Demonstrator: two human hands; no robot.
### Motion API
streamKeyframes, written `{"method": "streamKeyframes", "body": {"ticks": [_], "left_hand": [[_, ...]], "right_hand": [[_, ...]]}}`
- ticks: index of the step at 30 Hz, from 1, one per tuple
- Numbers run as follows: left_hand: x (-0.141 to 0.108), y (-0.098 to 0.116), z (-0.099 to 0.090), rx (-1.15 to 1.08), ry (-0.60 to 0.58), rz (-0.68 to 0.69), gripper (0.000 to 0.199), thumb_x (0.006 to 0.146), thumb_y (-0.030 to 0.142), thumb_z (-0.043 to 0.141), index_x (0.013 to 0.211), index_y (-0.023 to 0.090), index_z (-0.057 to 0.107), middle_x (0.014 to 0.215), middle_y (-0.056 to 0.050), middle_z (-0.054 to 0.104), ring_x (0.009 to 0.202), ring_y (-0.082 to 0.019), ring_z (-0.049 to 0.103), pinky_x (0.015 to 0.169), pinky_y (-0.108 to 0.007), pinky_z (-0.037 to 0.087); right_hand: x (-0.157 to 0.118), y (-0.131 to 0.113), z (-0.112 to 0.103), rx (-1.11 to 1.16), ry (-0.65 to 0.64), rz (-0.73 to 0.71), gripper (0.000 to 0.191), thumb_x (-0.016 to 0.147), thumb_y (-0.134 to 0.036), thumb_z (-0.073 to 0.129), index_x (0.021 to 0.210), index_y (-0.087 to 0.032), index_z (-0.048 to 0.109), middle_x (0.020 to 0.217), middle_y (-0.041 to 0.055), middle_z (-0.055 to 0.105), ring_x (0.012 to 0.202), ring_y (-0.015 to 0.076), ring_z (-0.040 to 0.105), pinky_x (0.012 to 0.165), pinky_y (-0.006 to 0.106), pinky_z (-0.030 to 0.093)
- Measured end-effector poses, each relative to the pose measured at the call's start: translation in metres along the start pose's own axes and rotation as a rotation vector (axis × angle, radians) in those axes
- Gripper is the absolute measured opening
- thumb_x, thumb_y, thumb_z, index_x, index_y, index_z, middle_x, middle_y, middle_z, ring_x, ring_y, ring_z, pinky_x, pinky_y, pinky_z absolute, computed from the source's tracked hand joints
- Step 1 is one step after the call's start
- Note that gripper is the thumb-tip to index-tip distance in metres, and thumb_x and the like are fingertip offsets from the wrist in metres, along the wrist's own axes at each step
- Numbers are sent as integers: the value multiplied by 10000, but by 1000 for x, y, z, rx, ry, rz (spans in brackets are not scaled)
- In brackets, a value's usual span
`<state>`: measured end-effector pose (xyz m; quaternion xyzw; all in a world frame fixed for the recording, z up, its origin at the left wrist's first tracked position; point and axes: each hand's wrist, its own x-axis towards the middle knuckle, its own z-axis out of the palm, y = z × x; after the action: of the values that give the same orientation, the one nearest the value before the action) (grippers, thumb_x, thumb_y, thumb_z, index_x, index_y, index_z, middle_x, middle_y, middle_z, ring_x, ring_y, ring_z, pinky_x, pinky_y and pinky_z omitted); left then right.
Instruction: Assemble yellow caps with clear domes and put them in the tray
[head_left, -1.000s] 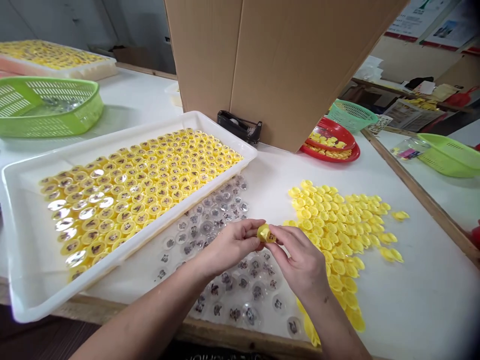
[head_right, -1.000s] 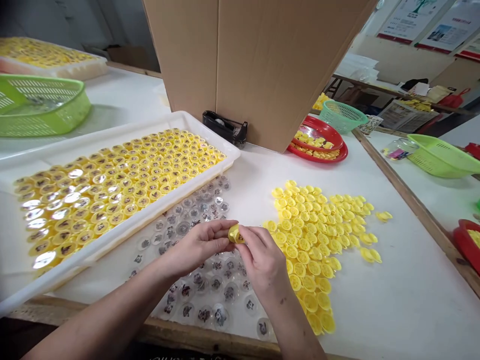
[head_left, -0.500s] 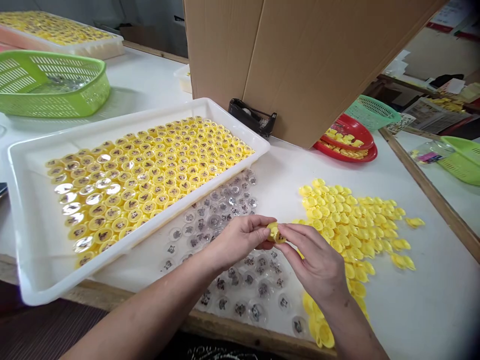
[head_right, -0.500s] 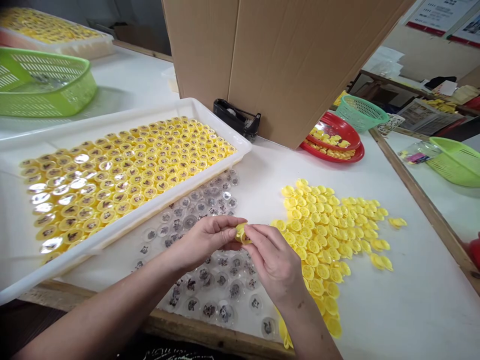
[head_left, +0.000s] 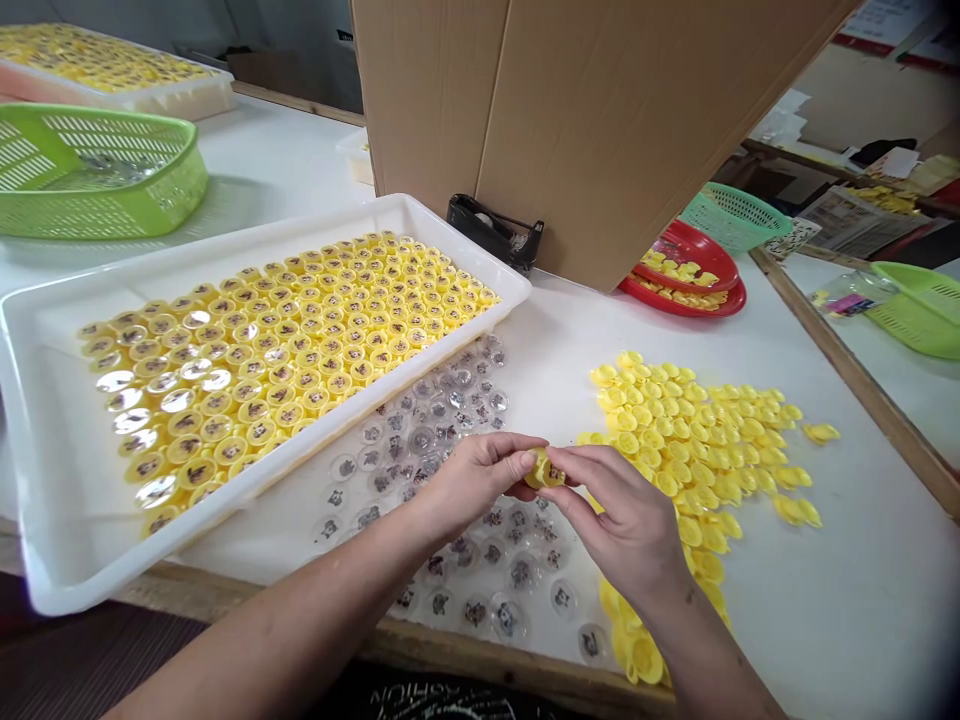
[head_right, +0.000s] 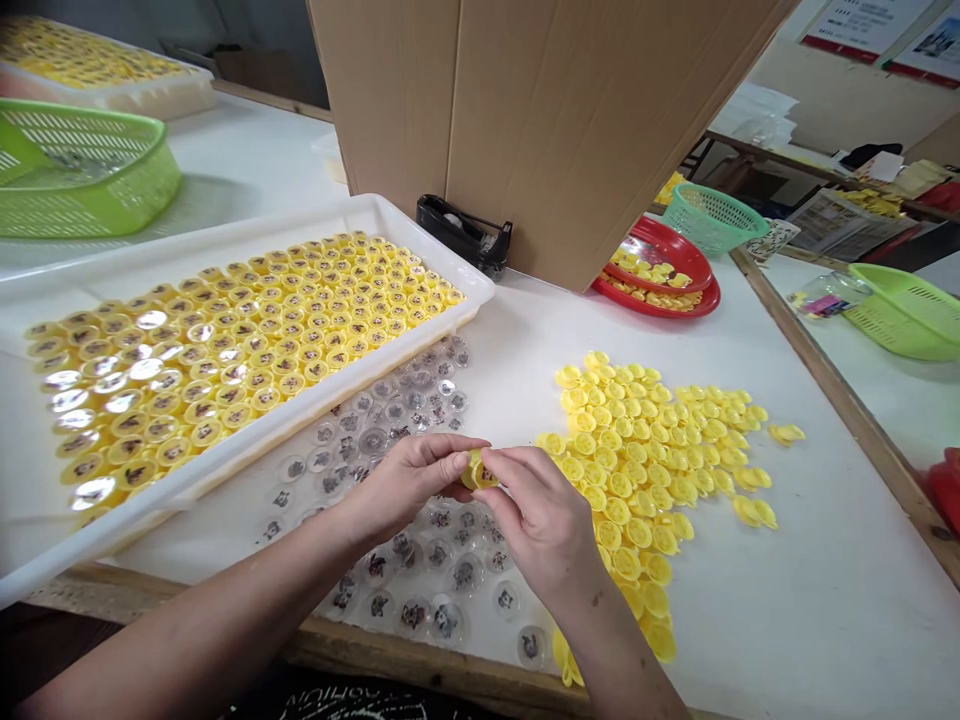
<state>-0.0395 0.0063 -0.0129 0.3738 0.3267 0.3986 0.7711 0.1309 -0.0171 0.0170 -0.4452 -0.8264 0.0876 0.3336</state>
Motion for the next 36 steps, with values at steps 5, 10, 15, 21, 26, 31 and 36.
{"method": "streamKeyframes", "body": {"ticks": [5,10,15,21,26,31,36], "left_hand": [[0,-2,0,48,32,-41,450,758,413,670,1080,99,652,875,-75,662,753,-141,603,741,-301,492],[-1,-4,2,53,5,5,441,697,351,745,1028,93,611,878,-71,655,809,-157,605,782,-309,466],[-1,-2,3,85,30,40,349,693,282,749,921,130,533,825,-42,642,754,-131,601,699,-264,463],[1,-3,-2,183,22,148,300,705,221,713,965,134,593,827,-35,633,724,-120,583,670,-248,465],[1,-6,-6,224,80,171,255,703,219,701,932,143,620,823,-40,647,752,-146,595,704,-271,477],[2,-7,-5,319,112,121,241,706,250,706,899,131,628,799,-54,657,734,-160,599,684,-272,468],[8,0,6,244,87,70,349,652,307,753,900,99,623,771,-64,650,676,-136,568,624,-246,429]], "right_hand": [[-1,1,5,0,-19,21,280,833,-113,577,1079,-241,619,951,46,639,846,165,643,727,274,558],[0,-5,9,-10,8,38,227,852,-108,534,1020,-220,638,919,54,632,838,163,635,732,276,544],[-3,2,8,190,12,275,325,779,-207,665,1095,-233,593,959,49,583,781,161,591,685,301,532],[-7,10,15,602,-43,528,163,818,-290,633,956,-209,605,884,42,649,799,171,619,715,307,530],[-7,3,26,584,15,520,117,846,-287,598,928,-204,606,850,27,636,752,151,599,687,274,503],[-11,7,31,753,-1,597,140,855,-331,586,900,-201,610,763,-5,612,663,116,569,616,214,479],[-12,17,30,806,31,653,209,814,-383,623,876,-184,639,757,17,634,666,139,576,619,222,489]]}}
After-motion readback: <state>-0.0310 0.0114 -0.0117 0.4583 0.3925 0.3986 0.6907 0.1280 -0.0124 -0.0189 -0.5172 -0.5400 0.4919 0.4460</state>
